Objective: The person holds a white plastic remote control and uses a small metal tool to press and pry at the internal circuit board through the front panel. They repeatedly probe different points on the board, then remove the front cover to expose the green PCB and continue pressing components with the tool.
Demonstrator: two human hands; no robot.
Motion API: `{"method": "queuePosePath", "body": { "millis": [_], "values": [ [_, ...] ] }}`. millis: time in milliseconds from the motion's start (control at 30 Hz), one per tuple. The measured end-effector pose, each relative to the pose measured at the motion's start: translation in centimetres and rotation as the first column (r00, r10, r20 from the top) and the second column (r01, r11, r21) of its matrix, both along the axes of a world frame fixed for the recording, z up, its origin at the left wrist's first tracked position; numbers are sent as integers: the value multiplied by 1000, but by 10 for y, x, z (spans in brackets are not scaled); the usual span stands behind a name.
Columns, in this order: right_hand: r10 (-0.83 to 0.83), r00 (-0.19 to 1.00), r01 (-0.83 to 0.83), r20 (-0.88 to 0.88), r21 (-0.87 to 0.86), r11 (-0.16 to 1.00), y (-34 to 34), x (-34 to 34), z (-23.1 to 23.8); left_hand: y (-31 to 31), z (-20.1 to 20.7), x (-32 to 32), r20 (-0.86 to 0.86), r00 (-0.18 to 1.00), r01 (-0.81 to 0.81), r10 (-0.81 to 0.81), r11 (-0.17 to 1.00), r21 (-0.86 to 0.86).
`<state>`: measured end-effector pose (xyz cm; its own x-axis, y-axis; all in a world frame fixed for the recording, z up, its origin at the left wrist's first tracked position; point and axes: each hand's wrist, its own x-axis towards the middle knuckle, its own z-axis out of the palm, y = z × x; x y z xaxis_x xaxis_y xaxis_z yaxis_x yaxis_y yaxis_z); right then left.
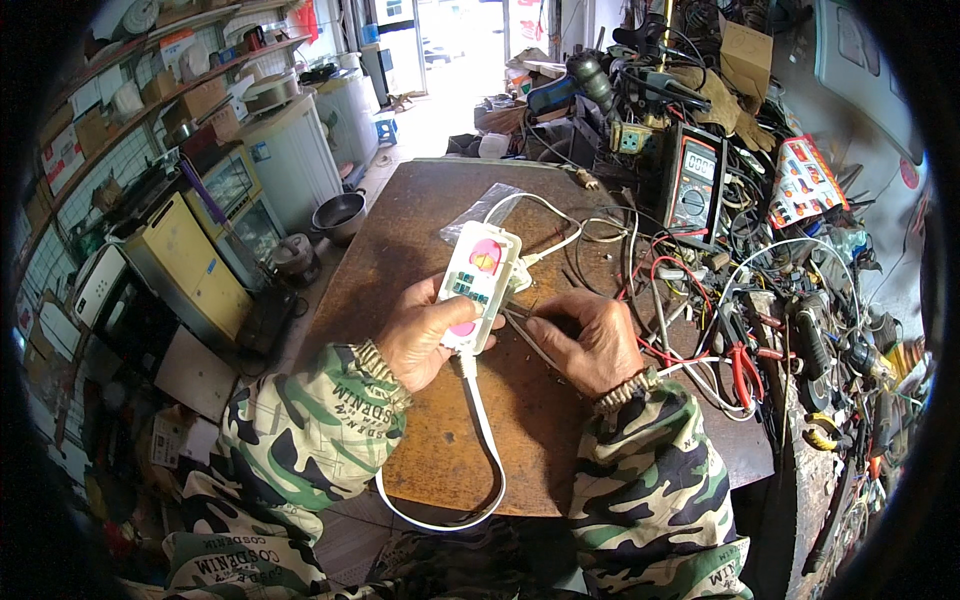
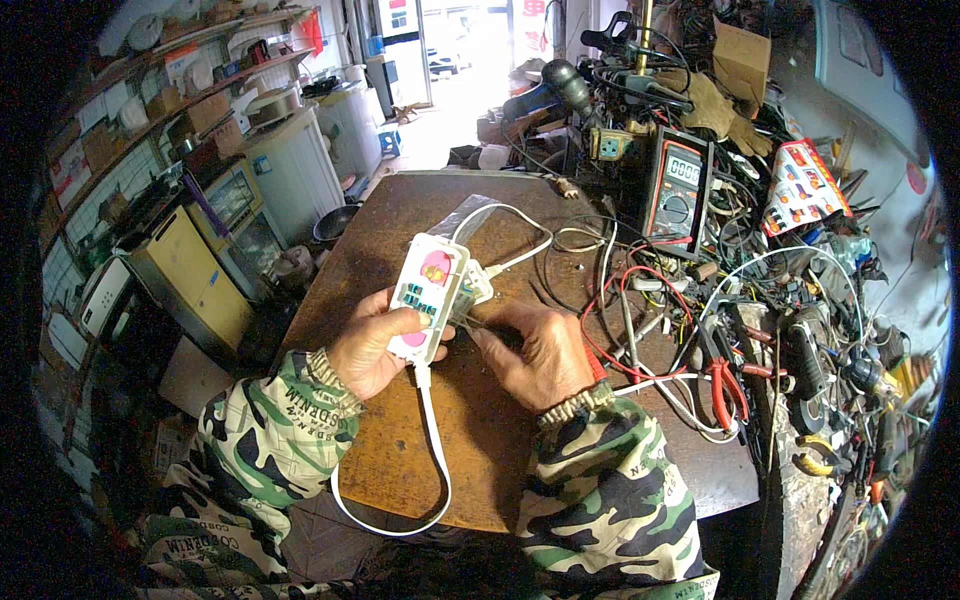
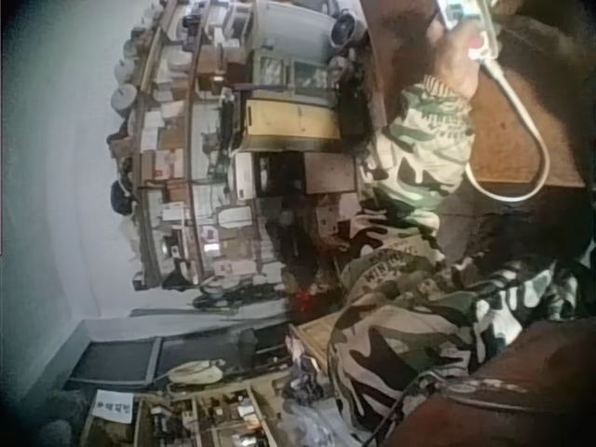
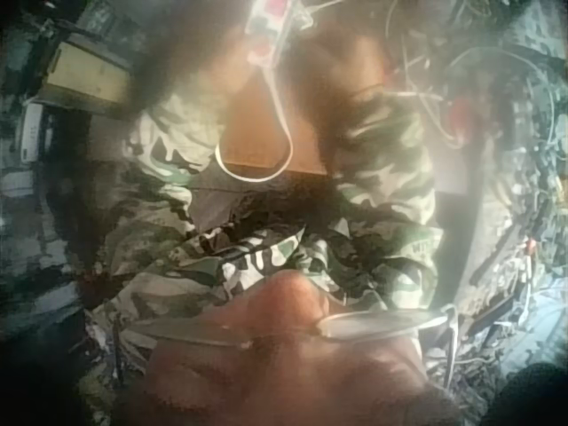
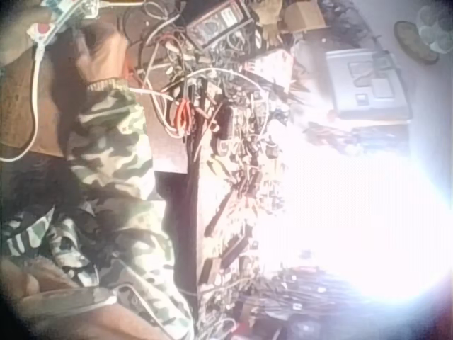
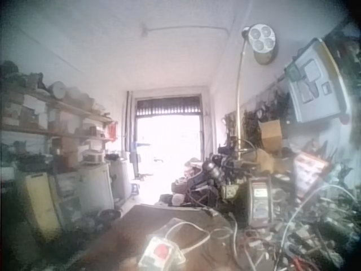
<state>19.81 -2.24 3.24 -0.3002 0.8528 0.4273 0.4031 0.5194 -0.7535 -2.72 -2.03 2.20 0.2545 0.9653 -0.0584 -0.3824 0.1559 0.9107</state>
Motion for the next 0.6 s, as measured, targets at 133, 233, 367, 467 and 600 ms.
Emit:
{"method": "queuePosePath", "body": {
  "millis": [133, 233, 367, 467, 600],
  "values": [
    [-58, 998, 58, -24, -16, 998, 4, 1, -3, 0, 1, -3, 34, 999, 21, -21, 1000, -4],
    [-63, 998, 62, -21, -10, 998, 3, -1, -3, 1, 0, -3, 35, 999, 28, -28, 1000, 12],
    [-61, 998, 61, -25, 5, 998, 3, -2, -4, 1, 0, -2, 20, 999, 32, -33, 999, 24],
    [-64, 998, 65, -26, 37, 997, 6, -2, -8, -1, 1, 0, 8, 1000, 18, -18, 999, 27],
    [-164, 986, 165, -12, 65, 984, 8, -2, -13, -1, 0, 1, -31, 999, 19, -17, 999, 48]
  ]
}}
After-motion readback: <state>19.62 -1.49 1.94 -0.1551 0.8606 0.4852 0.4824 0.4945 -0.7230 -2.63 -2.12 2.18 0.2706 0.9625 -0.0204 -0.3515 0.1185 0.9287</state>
